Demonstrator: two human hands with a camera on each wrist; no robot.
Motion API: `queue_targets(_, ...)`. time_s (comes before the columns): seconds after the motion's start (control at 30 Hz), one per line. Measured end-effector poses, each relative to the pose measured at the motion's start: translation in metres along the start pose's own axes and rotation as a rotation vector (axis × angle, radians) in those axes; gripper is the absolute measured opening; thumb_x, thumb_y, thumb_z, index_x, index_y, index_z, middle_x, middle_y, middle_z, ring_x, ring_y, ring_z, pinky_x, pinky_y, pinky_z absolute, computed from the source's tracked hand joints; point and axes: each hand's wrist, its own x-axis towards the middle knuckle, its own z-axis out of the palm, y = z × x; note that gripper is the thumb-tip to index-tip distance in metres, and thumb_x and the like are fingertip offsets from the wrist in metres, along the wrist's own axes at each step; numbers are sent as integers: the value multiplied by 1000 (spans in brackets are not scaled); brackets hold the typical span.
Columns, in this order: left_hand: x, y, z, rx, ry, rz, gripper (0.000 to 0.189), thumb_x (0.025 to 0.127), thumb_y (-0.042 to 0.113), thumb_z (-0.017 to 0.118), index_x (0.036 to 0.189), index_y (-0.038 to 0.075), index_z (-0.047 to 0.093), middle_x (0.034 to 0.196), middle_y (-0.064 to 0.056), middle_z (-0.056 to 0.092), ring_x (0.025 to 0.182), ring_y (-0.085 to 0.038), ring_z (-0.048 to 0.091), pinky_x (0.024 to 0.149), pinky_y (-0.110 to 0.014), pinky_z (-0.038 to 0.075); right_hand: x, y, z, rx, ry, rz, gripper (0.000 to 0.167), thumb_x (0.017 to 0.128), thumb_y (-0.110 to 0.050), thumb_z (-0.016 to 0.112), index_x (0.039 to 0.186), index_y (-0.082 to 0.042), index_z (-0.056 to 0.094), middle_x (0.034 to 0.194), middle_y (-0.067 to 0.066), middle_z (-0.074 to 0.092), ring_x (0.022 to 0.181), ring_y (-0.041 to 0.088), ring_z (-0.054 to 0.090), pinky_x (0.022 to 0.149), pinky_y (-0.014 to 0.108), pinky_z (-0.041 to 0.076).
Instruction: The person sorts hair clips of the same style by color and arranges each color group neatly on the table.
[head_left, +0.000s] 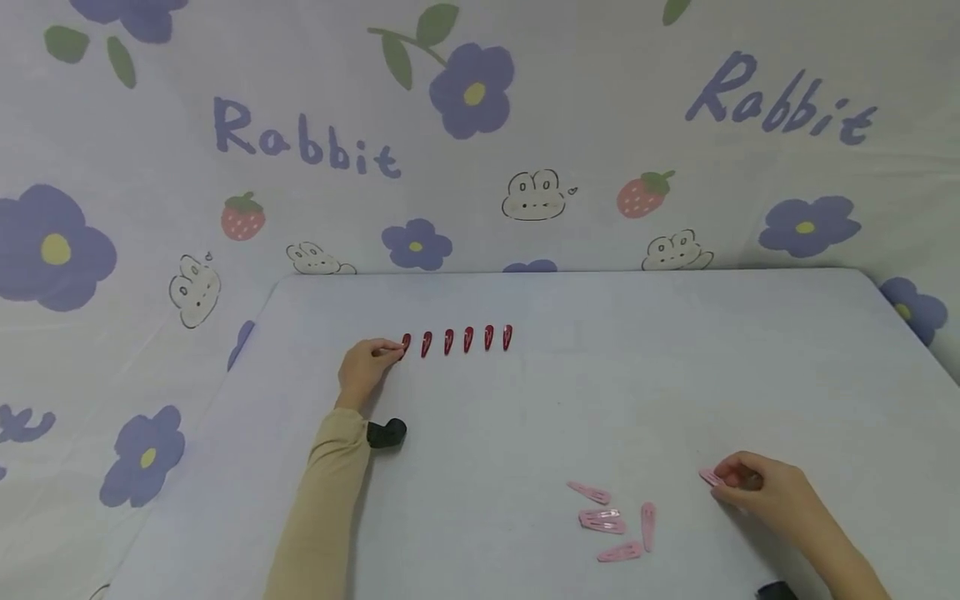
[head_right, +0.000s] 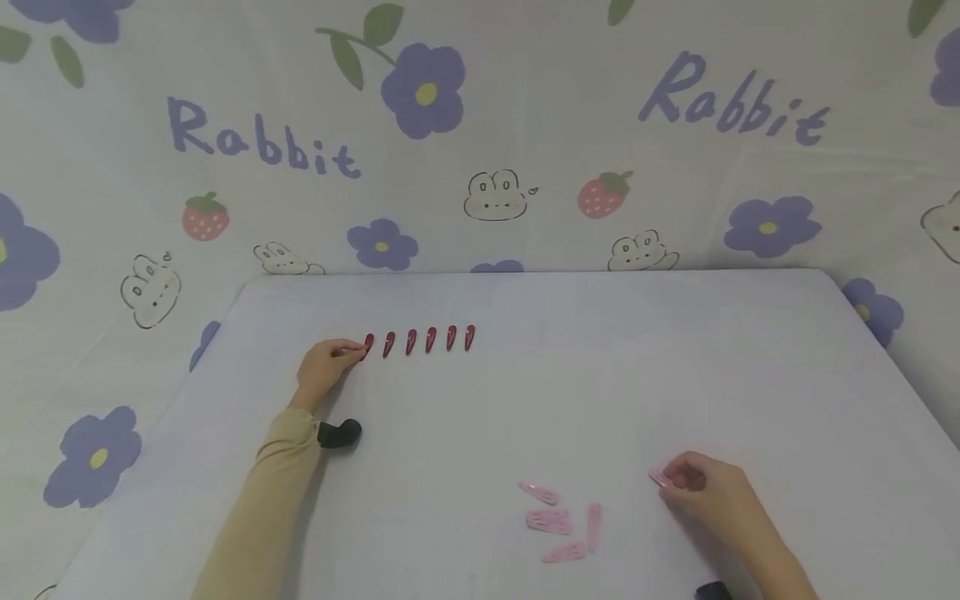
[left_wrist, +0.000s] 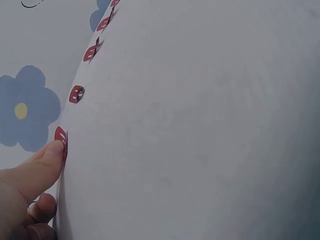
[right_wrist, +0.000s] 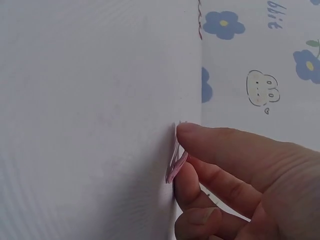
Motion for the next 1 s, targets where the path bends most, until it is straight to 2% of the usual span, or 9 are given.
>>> queue_targets(0.1, 0, -2, 1, -30, 13, 5, 24, 84, 28, 64, 98, 10, 69, 91, -7, 60, 80, -21, 50, 65, -32, 36, -2, 0, -1, 9, 19, -7, 20, 74, -20, 73, 85, -6, 64, 73, -3, 56, 64, 10, 51, 57, 27, 40)
queue_targets(0.2, 0, -4, 3, -72, 48, 8, 26, 84, 30, 63, 100, 10, 69, 87, -7, 59, 76, -20, 49, 62, -31, 35, -3, -1, -1, 23, 39, -7, 18, 75, -18, 73, 84, -5, 64, 72, -2, 56, 63, 10, 50, 54, 25, 40)
queue_targets(0.33, -1, -1, 4, -237, 189, -9, 26, 82, 25, 66, 99, 6, 69, 73, -5, 52, 66, -16, 41, 57, -27, 30, -2, -2, 0, 48, 51, -1, 17, 75, -16, 72, 84, -3, 65, 71, -2, 57, 61, 11, 49, 50, 24, 40)
queue_targets(0.43, -8, 11, 5, -391, 295, -23, 24, 80, 20, 69, 97, 3, 69, 68, -3, 47, 63, -14, 37, 55, -25, 29, -2, -2, 0, 54, 50, 8, 17, 75, -15, 72, 84, -3, 65, 71, -2, 58, 61, 13, 50, 50, 24, 39)
queue_targets(0.53, -21, 33, 8, -467, 306, -5, 22, 81, 19, 68, 95, 3, 69, 69, -1, 47, 61, -12, 37, 53, -24, 30, -3, -1, 1, 59, 48, 27, 18, 75, -17, 72, 84, -3, 65, 71, -1, 59, 62, 14, 49, 50, 25, 39)
queue_targets(0.6, -33, 50, 10, -466, 246, 43, 21, 81, 20, 67, 95, 4, 69, 72, -1, 52, 61, -12, 41, 52, -27, 34, -3, -1, 1, 73, 47, 41, 19, 75, -18, 72, 85, -2, 66, 72, -1, 59, 62, 15, 49, 49, 25, 39)
queue_targets(0.7, -53, 74, 13, -375, 50, 162, 21, 82, 24, 66, 94, 6, 69, 79, 1, 59, 64, -13, 46, 54, -29, 37, -2, 1, 2, 88, 45, 45, 20, 76, -18, 72, 86, -2, 66, 74, 0, 60, 64, 15, 51, 50, 25, 40)
queue_targets(0.83, -91, 110, 22, -180, -238, 369, 21, 83, 24, 65, 96, 9, 69, 84, 4, 63, 63, -12, 48, 57, -26, 39, -2, 4, 4, 85, 46, 41, 20, 77, -19, 71, 87, -2, 66, 75, 0, 60, 67, 15, 51, 52, 25, 40)
queue_targets(1.0, -134, 151, 46, 34, -464, 609, 23, 83, 25, 65, 102, 12, 67, 86, 6, 62, 60, -4, 46, 56, -19, 37, -5, 6, 1, 71, 36, 55, 19, 79, -23, 69, 84, -5, 66, 76, 0, 61, 68, 15, 53, 55, 26, 41)
